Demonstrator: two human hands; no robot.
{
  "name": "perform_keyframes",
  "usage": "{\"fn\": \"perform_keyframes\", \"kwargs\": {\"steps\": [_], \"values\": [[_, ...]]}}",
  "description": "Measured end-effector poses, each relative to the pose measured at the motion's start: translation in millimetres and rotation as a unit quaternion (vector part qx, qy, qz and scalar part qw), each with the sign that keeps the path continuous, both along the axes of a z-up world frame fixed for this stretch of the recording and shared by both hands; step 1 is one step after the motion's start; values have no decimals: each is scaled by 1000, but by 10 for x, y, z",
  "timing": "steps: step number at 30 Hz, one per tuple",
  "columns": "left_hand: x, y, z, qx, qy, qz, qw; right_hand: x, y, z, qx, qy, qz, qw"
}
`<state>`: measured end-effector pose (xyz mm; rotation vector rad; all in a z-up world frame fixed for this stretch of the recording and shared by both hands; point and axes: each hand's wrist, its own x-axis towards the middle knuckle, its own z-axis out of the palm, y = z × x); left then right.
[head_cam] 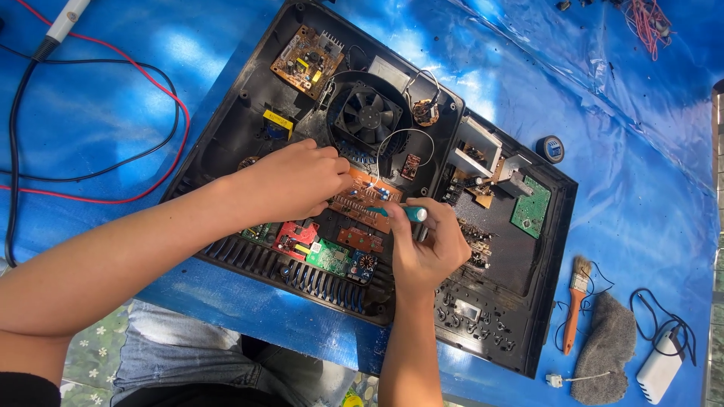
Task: The person uses a screwdriver to work on the circuit boards inside an open electronic device. They then pick up a black wire, strip the ends, and prepare it for connection.
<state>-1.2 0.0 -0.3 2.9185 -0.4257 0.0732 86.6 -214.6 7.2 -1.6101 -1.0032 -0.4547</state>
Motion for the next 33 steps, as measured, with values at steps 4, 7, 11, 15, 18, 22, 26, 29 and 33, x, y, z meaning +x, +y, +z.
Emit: {"fn": "perform_keyframes", "kwargs": {"steps": [4, 7, 11, 15, 18, 22, 26, 29, 33], "values": [[1, -2, 5, 2, -1, 1, 1000, -53, 36, 70, -9, 11, 8, 1000], [0, -3, 25, 7, 1, -2, 1000, -37, 28, 57, -6, 16, -1, 1000], [11, 2, -26, 5, -3, 1, 1000, -58, 50, 106, -12, 18, 2, 1000], [4, 5, -40, -2, -4, 4, 1000, 60, -83, -78, -19, 28, 10, 999], [15, 9, -75, 3, -2, 2, 1000, -77, 48, 144, -34, 15, 15, 999], [3, 5, -34, 9, -3, -1, 1000, -68, 10, 64, -32, 14, 6, 999], [-5, 3, -11, 12, 10, 1, 1000, 25, -111, 35, 60, 5, -57, 997], [-6, -13, 20, 16, 17, 0, 1000, 70, -111, 7, 61, -7, -69, 996], [-20, -27, 137, 17, 28, 4, 999, -13, 32, 113, -5, -8, -31, 999]]}}
